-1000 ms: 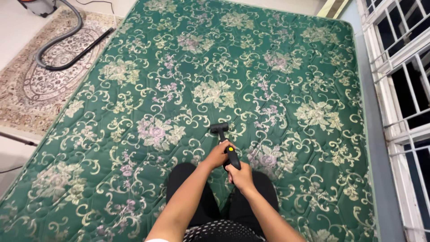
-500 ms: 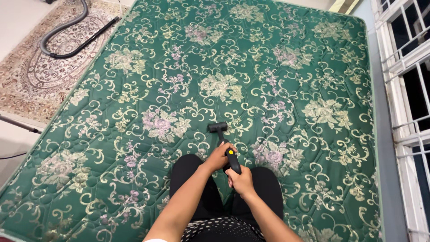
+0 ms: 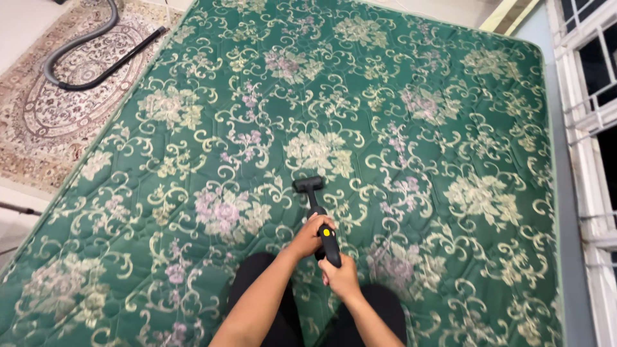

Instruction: The person is sitting on a green floral mattress and using a handheld vacuum cleaner to clean its surface. They move the vacuum back and forth across the mattress in a systematic manner, covering different sections of the fabric.

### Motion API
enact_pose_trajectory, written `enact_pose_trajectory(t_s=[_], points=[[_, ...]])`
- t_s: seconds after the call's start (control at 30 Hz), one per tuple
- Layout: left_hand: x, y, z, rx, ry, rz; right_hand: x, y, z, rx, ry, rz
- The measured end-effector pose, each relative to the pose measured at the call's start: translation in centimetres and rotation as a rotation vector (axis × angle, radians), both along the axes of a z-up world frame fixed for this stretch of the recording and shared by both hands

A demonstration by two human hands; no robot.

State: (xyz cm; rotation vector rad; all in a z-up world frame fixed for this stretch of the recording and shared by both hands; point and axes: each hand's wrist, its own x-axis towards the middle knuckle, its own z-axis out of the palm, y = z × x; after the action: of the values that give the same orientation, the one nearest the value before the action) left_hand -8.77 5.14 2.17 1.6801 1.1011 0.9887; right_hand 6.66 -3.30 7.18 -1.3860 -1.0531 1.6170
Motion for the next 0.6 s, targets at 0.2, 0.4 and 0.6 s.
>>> enact_pose_trajectory(t_s=[0.2, 0.4, 0.6], points=[[-2.7, 5.8, 0.3, 0.016, 0.011, -0.030, -2.7, 5.1, -1.8, -0.021, 0.014, -0.036], [-5.0, 11.9, 0.2, 0.056, 0.030, -0.064, -5.2, 10.3, -2.2, -0.062, 0.037, -0.088], [-6.8, 18.3, 0.5, 0.039, 0.021, -0.067, -7.1, 16.9, -0.9, -0.072, 0.041, -0.081]])
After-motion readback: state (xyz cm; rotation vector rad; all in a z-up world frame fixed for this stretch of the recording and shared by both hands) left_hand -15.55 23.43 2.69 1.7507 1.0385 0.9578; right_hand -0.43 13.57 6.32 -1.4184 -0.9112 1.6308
